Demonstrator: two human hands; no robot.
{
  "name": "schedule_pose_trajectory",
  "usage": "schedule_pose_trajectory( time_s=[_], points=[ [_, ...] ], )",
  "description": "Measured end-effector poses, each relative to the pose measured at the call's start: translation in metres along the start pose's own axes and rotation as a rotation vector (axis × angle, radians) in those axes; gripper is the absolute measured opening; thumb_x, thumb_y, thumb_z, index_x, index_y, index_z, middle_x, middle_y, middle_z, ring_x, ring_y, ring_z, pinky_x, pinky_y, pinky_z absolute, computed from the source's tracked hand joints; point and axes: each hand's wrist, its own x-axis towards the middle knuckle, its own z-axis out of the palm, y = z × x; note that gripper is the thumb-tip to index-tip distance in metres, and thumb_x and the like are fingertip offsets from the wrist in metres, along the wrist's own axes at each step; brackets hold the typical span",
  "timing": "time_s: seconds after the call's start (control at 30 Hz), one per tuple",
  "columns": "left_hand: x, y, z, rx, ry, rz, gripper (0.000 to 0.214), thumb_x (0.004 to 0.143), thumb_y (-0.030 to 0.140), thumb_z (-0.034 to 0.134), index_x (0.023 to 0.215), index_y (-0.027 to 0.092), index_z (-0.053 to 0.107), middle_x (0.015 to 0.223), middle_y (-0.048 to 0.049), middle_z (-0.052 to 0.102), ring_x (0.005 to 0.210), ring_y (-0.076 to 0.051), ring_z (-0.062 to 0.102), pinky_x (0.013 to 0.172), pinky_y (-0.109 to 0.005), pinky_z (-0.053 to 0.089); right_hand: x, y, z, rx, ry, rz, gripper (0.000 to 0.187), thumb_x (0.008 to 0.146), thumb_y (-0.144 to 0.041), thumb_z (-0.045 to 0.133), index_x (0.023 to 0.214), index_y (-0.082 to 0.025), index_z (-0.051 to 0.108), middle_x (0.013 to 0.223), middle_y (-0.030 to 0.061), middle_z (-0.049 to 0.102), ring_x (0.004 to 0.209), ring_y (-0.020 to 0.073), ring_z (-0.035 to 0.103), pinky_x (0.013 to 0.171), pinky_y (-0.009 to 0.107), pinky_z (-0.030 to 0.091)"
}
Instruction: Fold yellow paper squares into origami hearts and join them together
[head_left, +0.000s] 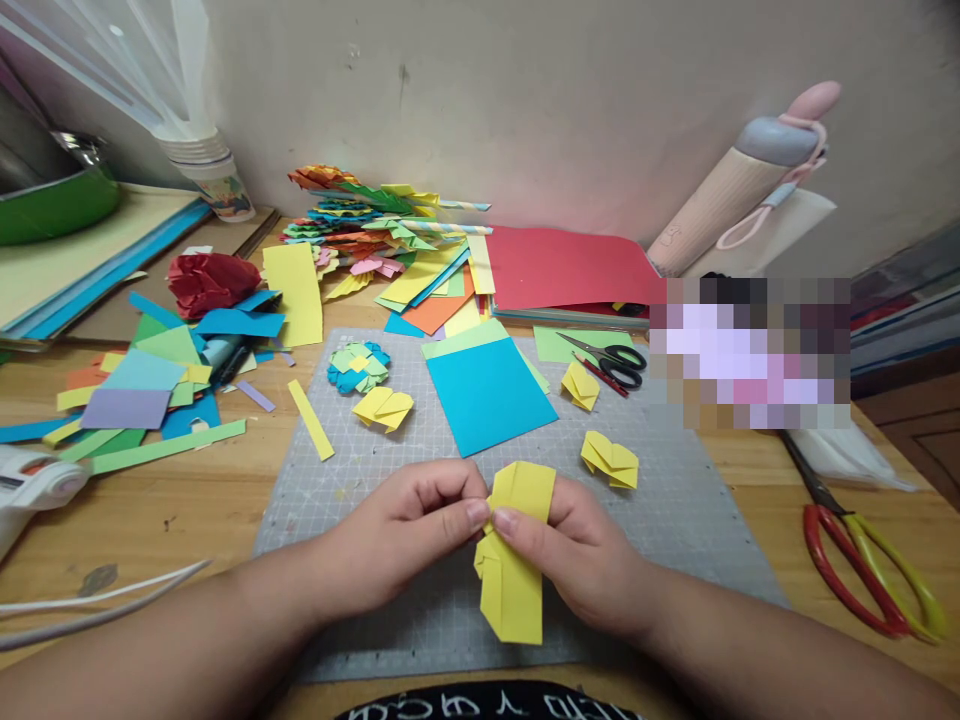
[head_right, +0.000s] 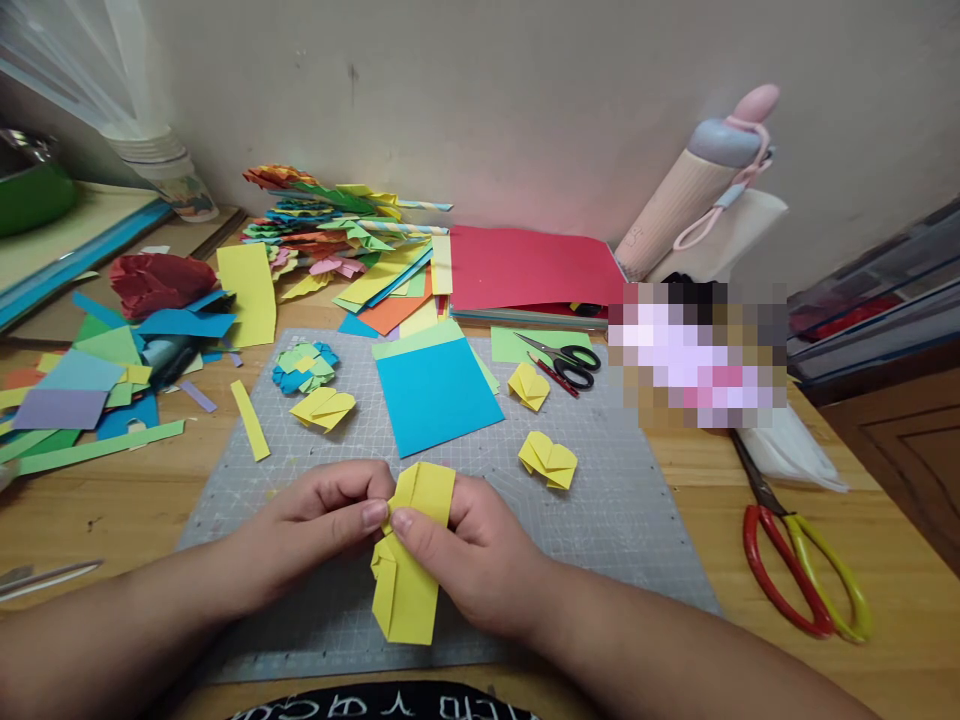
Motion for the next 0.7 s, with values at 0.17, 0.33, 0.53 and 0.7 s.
schedule_pose_trajectory(
  time_s=[0.17,0.33,0.53,0.7],
  points=[
    [-0.0007,-0.0009,0.0019,-0.011,0.030,-0.003,0.031,0.087,0.040,0.051,0.066,0.018,0.044,0.060,0.0053,0.036,0.057,-0.010,0.029,0.053,-0.023,0.025,0.0005,0.0000,0.0009,0.083,0.000,0.032,0.026,0.088,-0.040,0.056,0.076,-0.016,0.057,0.066,-0.0018,0.052,0.057,0.0083,0.046,0.053,0.019,0.039],
    [-0.0015,-0.0034,0.0015,-0.141,-0.017,-0.009,0.028,0.089,0.041,0.048,0.072,0.018,0.045,0.062,0.0039,0.040,0.057,-0.010,0.032,0.052,-0.023,0.026,0.0015,0.0007,-0.0004,0.218,-0.007,0.070,0.022,0.088,-0.036,0.057,0.079,-0.017,0.063,0.065,-0.0018,0.056,0.059,0.0081,0.052,0.057,0.019,0.043],
    [-0.0004,-0.0012,0.0007,-0.009,-0.001,0.022,0.026,0.090,0.038,0.047,0.072,0.018,0.047,0.067,0.0036,0.040,0.062,-0.011,0.034,0.057,-0.023,0.029,-0.0001,-0.0015,0.0003,0.139,0.022,0.044,0.023,0.088,-0.036,0.058,0.076,-0.016,0.060,0.065,-0.0021,0.055,0.056,0.0072,0.048,0.054,0.018,0.040],
    [-0.0012,0.0015,0.0018,0.080,0.013,0.025,0.027,0.090,0.036,0.045,0.069,0.018,0.044,0.065,0.0047,0.036,0.061,-0.011,0.031,0.056,-0.023,0.028,0.0002,-0.0014,0.0012,0.075,0.023,0.027,0.025,0.089,-0.037,0.054,0.075,-0.017,0.056,0.065,-0.0028,0.051,0.057,0.0072,0.044,0.053,0.018,0.037]
  ],
)
